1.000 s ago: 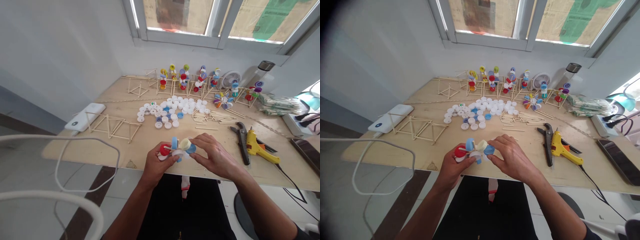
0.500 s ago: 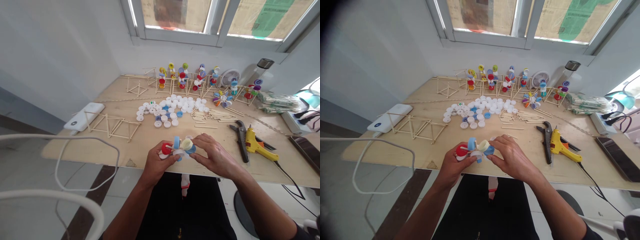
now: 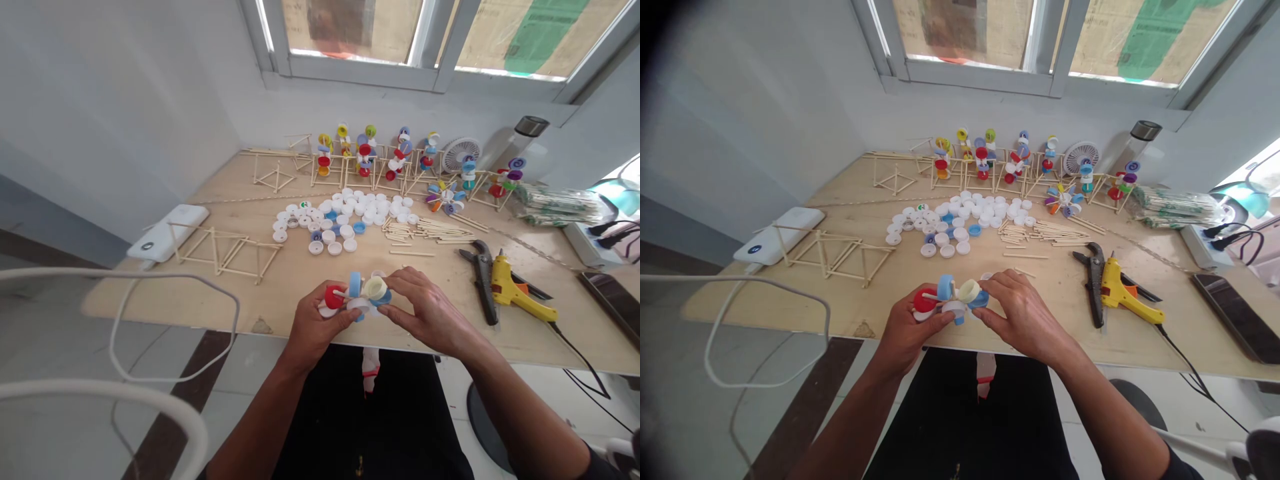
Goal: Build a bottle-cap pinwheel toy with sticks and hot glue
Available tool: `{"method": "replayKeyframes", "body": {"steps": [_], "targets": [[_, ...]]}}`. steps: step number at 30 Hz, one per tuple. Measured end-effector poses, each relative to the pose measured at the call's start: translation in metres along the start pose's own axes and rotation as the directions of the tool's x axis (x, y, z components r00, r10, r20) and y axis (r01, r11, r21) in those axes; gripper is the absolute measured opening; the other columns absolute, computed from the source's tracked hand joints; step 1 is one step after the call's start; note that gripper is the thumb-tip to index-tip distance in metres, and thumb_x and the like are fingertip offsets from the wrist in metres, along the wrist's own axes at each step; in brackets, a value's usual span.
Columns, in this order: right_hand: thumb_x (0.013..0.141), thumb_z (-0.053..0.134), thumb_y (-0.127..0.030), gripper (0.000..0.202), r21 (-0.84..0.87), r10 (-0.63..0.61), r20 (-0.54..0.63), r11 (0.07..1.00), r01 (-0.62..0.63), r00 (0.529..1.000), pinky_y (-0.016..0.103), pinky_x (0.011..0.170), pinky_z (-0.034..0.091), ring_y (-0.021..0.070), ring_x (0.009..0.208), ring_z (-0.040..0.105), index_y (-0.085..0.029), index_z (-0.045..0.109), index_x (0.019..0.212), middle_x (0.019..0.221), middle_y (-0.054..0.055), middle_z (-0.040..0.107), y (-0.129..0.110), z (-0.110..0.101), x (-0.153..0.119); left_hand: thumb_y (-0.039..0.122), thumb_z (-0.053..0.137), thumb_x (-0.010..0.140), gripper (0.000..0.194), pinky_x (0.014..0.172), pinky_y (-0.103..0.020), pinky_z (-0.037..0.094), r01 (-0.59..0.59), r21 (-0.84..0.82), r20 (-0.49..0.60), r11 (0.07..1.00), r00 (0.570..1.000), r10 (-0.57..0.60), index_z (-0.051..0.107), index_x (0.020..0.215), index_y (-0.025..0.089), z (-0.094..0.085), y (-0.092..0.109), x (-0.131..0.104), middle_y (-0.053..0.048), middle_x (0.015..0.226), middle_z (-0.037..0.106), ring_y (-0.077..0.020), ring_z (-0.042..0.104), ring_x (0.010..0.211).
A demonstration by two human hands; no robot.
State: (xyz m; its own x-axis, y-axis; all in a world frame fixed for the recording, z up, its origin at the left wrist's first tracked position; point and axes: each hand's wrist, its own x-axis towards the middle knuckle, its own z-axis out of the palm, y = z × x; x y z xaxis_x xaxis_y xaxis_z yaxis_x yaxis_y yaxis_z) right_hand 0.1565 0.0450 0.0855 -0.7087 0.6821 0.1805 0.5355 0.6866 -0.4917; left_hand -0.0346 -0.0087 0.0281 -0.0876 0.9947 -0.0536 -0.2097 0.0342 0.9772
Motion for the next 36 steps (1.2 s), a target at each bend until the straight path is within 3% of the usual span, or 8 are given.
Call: {"method": "replayKeyframes", "body": {"steps": [19, 25, 32, 36], "targets": [[0.088, 0.055, -0.031, 0.017, -0.008, 0.021, -0.022, 1.0, -0.022, 1.0, 0.037, 0.08, 0.043, 0.0224, 0.09, 0.056, -0.019, 0.059, 0.098, 0.094, 0.008, 0.065, 0.002, 0.005, -0.001, 0.028, 0.08, 0.063, 0.032, 0.066, -0.025, 0.045, 0.065, -0.012, -0.013, 0.998, 0.998, -0.065, 0.064, 0.088, 0.018, 0.001, 0.001, 0.0, 0.0, 0.073, 0.066, -0.015, 0.059, 0.068], [0.085, 0.059, -0.032, 0.03, 0.135, 0.075, -0.079, 0.989, -0.064, 0.994, 0.039, 0.09, 0.044, 0.0219, 0.101, 0.058, -0.02, 0.056, 0.112, 0.107, 0.008, 0.065, 0.005, 0.004, -0.004, 0.028, 0.08, 0.062, 0.029, 0.068, -0.025, 0.046, 0.098, -0.105, 0.003, 0.99, 0.995, -0.099, 0.067, 0.086, 0.017, 0.002, 0.002, 0.003, 0.0, 0.076, 0.067, -0.014, 0.059, 0.07], [0.081, 0.063, -0.036, 0.049, 0.308, 0.185, -0.083, 0.939, -0.151, 0.979, 0.039, 0.091, 0.046, 0.0207, 0.103, 0.058, -0.024, 0.05, 0.127, 0.115, 0.007, 0.062, 0.007, 0.008, -0.007, 0.029, 0.081, 0.062, 0.025, 0.058, -0.021, 0.042, 0.138, -0.06, 0.059, 0.989, 0.989, -0.135, 0.065, 0.076, 0.015, 0.001, 0.005, 0.004, 0.002, 0.068, 0.062, -0.0102, 0.053, 0.06], [0.078, 0.066, -0.034, 0.056, 0.348, 0.185, -0.065, 0.925, -0.151, 0.981, 0.04, 0.093, 0.045, 0.0215, 0.107, 0.057, -0.025, 0.048, 0.13, 0.123, 0.007, 0.06, 0.005, 0.009, -0.003, 0.032, 0.082, 0.059, 0.028, 0.056, -0.021, 0.042, 0.153, 0.002, 0.095, 0.988, 0.984, -0.153, 0.065, 0.075, 0.015, 0.003, 0.011, 0.006, 0.001, 0.067, 0.061, -0.0112, 0.053, 0.059]]}}
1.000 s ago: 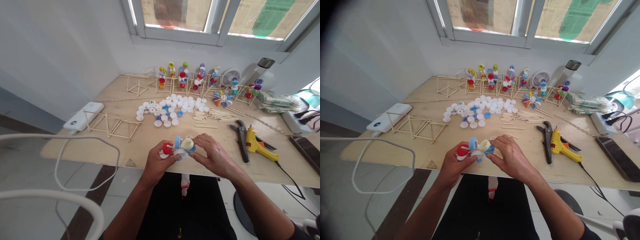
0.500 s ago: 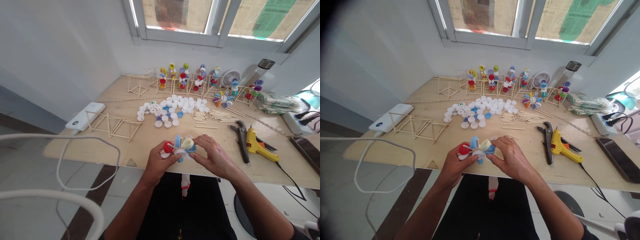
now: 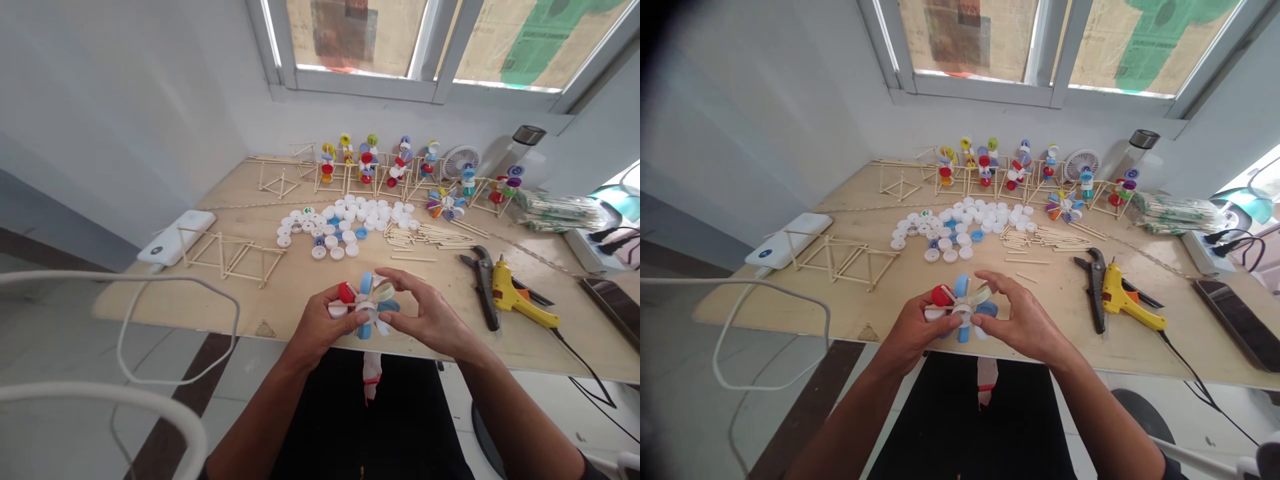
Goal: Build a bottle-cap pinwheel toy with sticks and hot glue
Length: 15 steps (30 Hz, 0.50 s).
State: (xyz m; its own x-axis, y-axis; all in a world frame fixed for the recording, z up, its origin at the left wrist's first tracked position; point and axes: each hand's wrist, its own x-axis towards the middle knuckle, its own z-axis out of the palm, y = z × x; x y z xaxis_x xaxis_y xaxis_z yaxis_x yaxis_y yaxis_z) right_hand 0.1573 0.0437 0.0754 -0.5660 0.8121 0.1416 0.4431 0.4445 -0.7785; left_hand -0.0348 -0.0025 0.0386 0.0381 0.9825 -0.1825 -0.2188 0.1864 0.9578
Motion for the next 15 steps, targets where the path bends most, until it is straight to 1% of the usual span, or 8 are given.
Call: {"method": "replayKeyframes", "body": {"steps": [3, 6, 9, 12, 15], "targets": [[0.077, 0.067, -0.034, 0.055, 0.026, -0.007, 0.014, 1.0, 0.007, 1.0, 0.039, 0.096, 0.045, 0.0216, 0.11, 0.057, -0.024, 0.05, 0.128, 0.121, 0.007, 0.062, -0.001, 0.003, 0.003, 0.032, 0.082, 0.058, 0.03, 0.057, -0.022, 0.043, 0.017, 0.001, 0.039, 1.0, 0.999, -0.017, 0.067, 0.078, 0.016, 0.001, 0.004, 0.0, 0.0, 0.069, 0.064, -0.0122, 0.055, 0.061], [0.077, 0.066, -0.034, 0.052, 0.045, 0.014, 0.001, 0.999, -0.014, 1.0, 0.039, 0.093, 0.046, 0.0205, 0.102, 0.061, -0.022, 0.052, 0.126, 0.11, 0.006, 0.066, 0.002, 0.007, 0.004, 0.032, 0.082, 0.058, 0.031, 0.06, -0.024, 0.045, 0.023, -0.027, 0.071, 0.999, 0.997, -0.021, 0.068, 0.08, 0.016, 0.002, 0.006, 0.0, -0.001, 0.071, 0.067, -0.0137, 0.058, 0.062], [0.077, 0.066, -0.034, 0.051, 0.082, 0.033, -0.027, 0.996, -0.031, 0.999, 0.039, 0.092, 0.047, 0.0207, 0.102, 0.061, -0.022, 0.052, 0.125, 0.109, 0.006, 0.065, 0.005, 0.011, 0.003, 0.031, 0.082, 0.058, 0.032, 0.061, -0.025, 0.045, 0.036, -0.065, 0.098, 0.997, 0.995, -0.029, 0.068, 0.083, 0.015, 0.0, 0.005, 0.001, -0.002, 0.073, 0.067, -0.0155, 0.06, 0.065], [0.076, 0.067, -0.034, 0.05, 0.143, 0.065, -0.071, 0.988, -0.054, 0.995, 0.039, 0.093, 0.046, 0.0213, 0.104, 0.059, -0.022, 0.053, 0.123, 0.11, 0.006, 0.065, 0.007, 0.013, 0.004, 0.03, 0.082, 0.059, 0.037, 0.069, -0.027, 0.047, 0.049, -0.157, 0.111, 0.986, 0.993, -0.031, 0.067, 0.091, 0.016, -0.001, 0.002, 0.0, -0.005, 0.083, 0.07, -0.0192, 0.063, 0.077], [0.076, 0.067, -0.033, 0.05, 0.192, 0.114, -0.116, 0.977, -0.09, 0.987, 0.04, 0.094, 0.046, 0.0208, 0.101, 0.06, -0.02, 0.053, 0.122, 0.102, 0.005, 0.066, 0.006, 0.015, 0.004, 0.028, 0.079, 0.063, 0.036, 0.081, -0.032, 0.047, 0.038, -0.241, 0.105, 0.97, 0.994, -0.013, 0.067, 0.095, 0.017, 0.001, -0.002, -0.002, -0.008, 0.094, 0.071, -0.0233, 0.063, 0.093]]}}
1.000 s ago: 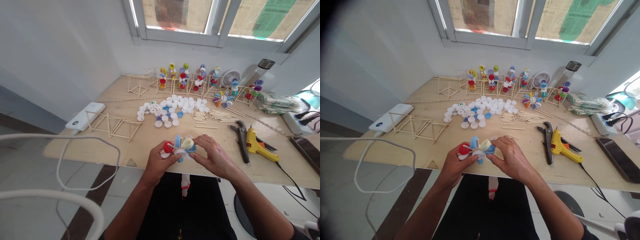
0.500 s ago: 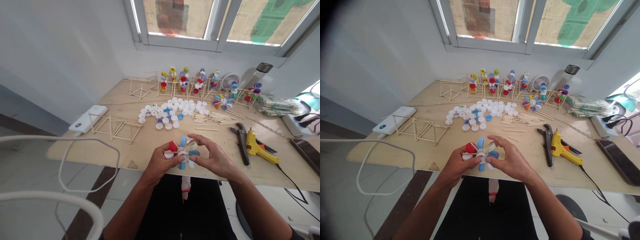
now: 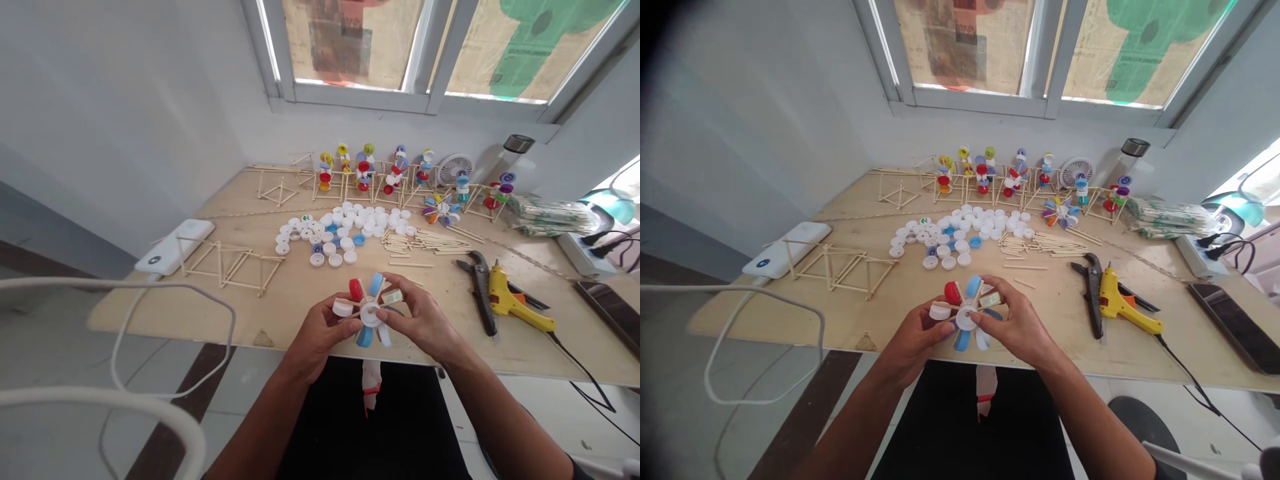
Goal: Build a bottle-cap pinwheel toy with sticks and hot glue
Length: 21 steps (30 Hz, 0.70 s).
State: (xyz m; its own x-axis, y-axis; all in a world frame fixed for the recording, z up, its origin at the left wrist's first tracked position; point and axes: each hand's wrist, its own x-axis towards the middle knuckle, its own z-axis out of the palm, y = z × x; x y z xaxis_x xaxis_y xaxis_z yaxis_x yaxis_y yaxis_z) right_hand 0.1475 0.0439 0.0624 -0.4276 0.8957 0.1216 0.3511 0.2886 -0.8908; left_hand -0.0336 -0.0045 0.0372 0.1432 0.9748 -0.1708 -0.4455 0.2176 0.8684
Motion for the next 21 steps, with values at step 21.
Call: {"method": "replayKeyframes", "body": {"steps": [21], "targets": [[0.078, 0.064, -0.034, 0.048, 0.011, 0.026, -0.046, 1.0, -0.026, 0.999, 0.037, 0.092, 0.047, 0.0192, 0.098, 0.061, -0.018, 0.052, 0.121, 0.102, 0.005, 0.065, -0.0002, 0.0086, 0.0012, 0.024, 0.078, 0.066, 0.025, 0.086, -0.036, 0.048, 0.006, -0.082, -0.111, 0.997, 0.994, -0.015, 0.07, 0.088, 0.014, 0.0074, -0.0071, 0.0052, -0.008, 0.087, 0.073, -0.0231, 0.066, 0.088]]}}
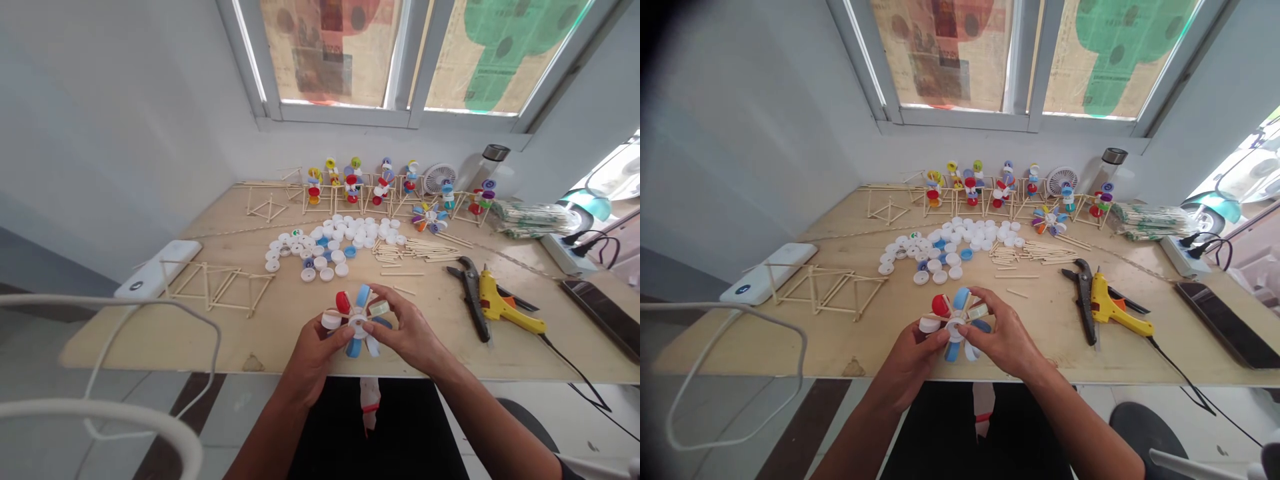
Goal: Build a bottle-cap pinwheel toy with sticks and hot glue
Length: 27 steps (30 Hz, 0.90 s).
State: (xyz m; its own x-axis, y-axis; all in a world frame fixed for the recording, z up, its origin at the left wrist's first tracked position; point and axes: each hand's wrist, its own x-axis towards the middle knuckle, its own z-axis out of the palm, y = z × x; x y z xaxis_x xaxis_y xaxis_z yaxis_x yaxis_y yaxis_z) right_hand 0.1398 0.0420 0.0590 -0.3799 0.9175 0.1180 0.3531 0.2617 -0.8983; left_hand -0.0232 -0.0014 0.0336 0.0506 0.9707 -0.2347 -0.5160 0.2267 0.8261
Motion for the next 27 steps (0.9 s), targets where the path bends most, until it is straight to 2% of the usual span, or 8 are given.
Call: {"method": "replayKeyframes", "body": {"steps": [11, 14, 16, 17, 19, 21, 24, 27], "targets": [[0.079, 0.064, -0.034, 0.051, 0.013, -0.002, 0.032, 1.0, 0.002, 0.999, 0.037, 0.092, 0.047, 0.0194, 0.1, 0.06, -0.019, 0.05, 0.125, 0.104, 0.005, 0.064, -0.001, -0.001, 0.001, 0.024, 0.076, 0.068, 0.026, 0.088, -0.036, 0.047, 0.013, -0.008, 0.025, 1.0, 1.0, -0.013, 0.07, 0.092, 0.014, -0.001, -0.001, 0.002, -0.008, 0.091, 0.073, -0.0234, 0.065, 0.091], [0.082, 0.06, -0.039, 0.052, 0.025, -0.081, 0.063, 0.997, 0.08, 0.995, 0.037, 0.092, 0.046, 0.02, 0.103, 0.059, -0.021, 0.048, 0.129, 0.108, 0.006, 0.064, 0.002, -0.011, 0.0, 0.024, 0.077, 0.067, 0.023, 0.084, -0.033, 0.048, -0.004, -0.004, -0.016, 1.0, 1.0, 0.004, 0.071, 0.087, 0.013, -0.003, -0.002, 0.004, -0.007, 0.087, 0.073, -0.0219, 0.065, 0.088], [0.086, 0.054, -0.041, 0.046, -0.01, -0.096, 0.039, 0.995, 0.097, 0.995, 0.037, 0.091, 0.046, 0.0196, 0.102, 0.06, -0.023, 0.049, 0.129, 0.11, 0.007, 0.065, 0.009, -0.024, 0.002, 0.024, 0.079, 0.064, 0.022, 0.081, -0.03, 0.048, -0.025, -0.001, -0.077, 1.0, 0.997, 0.025, 0.071, 0.081, 0.013, -0.004, -0.003, 0.005, -0.007, 0.084, 0.073, -0.0207, 0.065, 0.086], [0.088, 0.051, -0.041, 0.043, -0.064, -0.087, 0.007, 0.994, 0.088, 0.996, 0.037, 0.09, 0.046, 0.0193, 0.102, 0.06, -0.023, 0.051, 0.127, 0.111, 0.007, 0.066, 0.014, -0.031, 0.004, 0.024, 0.08, 0.062, 0.022, 0.08, -0.029, 0.048, -0.035, -0.005, -0.111, 0.999, 0.993, 0.035, 0.071, 0.079, 0.013, -0.004, -0.003, 0.006, -0.006, 0.083, 0.072, -0.0201, 0.065, 0.085], [0.091, 0.046, -0.039, 0.036, -0.278, -0.066, -0.078, 0.96, 0.042, 0.995, 0.035, 0.088, 0.047, 0.0188, 0.102, 0.06, -0.022, 0.055, 0.12, 0.113, 0.007, 0.065, 0.029, -0.046, 0.011, 0.024, 0.082, 0.058, 0.024, 0.078, -0.027, 0.048, -0.058, -0.034, -0.165, 0.998, 0.985, 0.052, 0.071, 0.076, 0.013, -0.004, -0.005, 0.008, -0.005, 0.081, 0.072, -0.0189, 0.064, 0.082], [0.091, 0.044, -0.035, 0.032, -0.564, -0.075, -0.137, 0.826, -0.015, 0.988, 0.032, 0.087, 0.047, 0.0186, 0.102, 0.06, -0.02, 0.059, 0.114, 0.111, 0.008, 0.066, 0.047, -0.059, 0.02, 0.023, 0.083, 0.056, 0.025, 0.078, -0.027, 0.048, -0.08, -0.078, -0.188, 0.994, 0.98, 0.064, 0.072, 0.077, 0.014, -0.005, -0.006, 0.01, -0.004, 0.079, 0.072, -0.0179, 0.064, 0.081], [0.087, 0.047, -0.026, 0.028, -0.711, -0.063, -0.149, 0.7, -0.062, 0.987, 0.036, 0.088, 0.043, 0.0233, 0.102, 0.057, -0.017, 0.064, 0.107, 0.106, 0.01, 0.067, 0.069, -0.071, 0.034, 0.024, 0.082, 0.058, 0.027, 0.078, -0.028, 0.049, -0.103, -0.124, -0.193, 0.987, 0.978, 0.078, 0.072, 0.08, 0.013, -0.005, -0.01, 0.011, -0.004, 0.078, 0.072, -0.0184, 0.065, 0.081], [0.084, 0.049, -0.022, 0.027, -0.784, -0.044, -0.134, 0.616, -0.079, 0.99, 0.038, 0.087, 0.038, 0.0264, 0.101, 0.054, -0.017, 0.067, 0.104, 0.106, 0.012, 0.066, 0.08, -0.074, 0.044, 0.025, 0.082, 0.058, 0.029, 0.078, -0.028, 0.049, -0.128, -0.149, -0.211, 0.98, 0.973, 0.095, 0.072, 0.083, 0.013, -0.006, -0.013, 0.011, -0.005, 0.08, 0.073, -0.0193, 0.066, 0.083]]}}
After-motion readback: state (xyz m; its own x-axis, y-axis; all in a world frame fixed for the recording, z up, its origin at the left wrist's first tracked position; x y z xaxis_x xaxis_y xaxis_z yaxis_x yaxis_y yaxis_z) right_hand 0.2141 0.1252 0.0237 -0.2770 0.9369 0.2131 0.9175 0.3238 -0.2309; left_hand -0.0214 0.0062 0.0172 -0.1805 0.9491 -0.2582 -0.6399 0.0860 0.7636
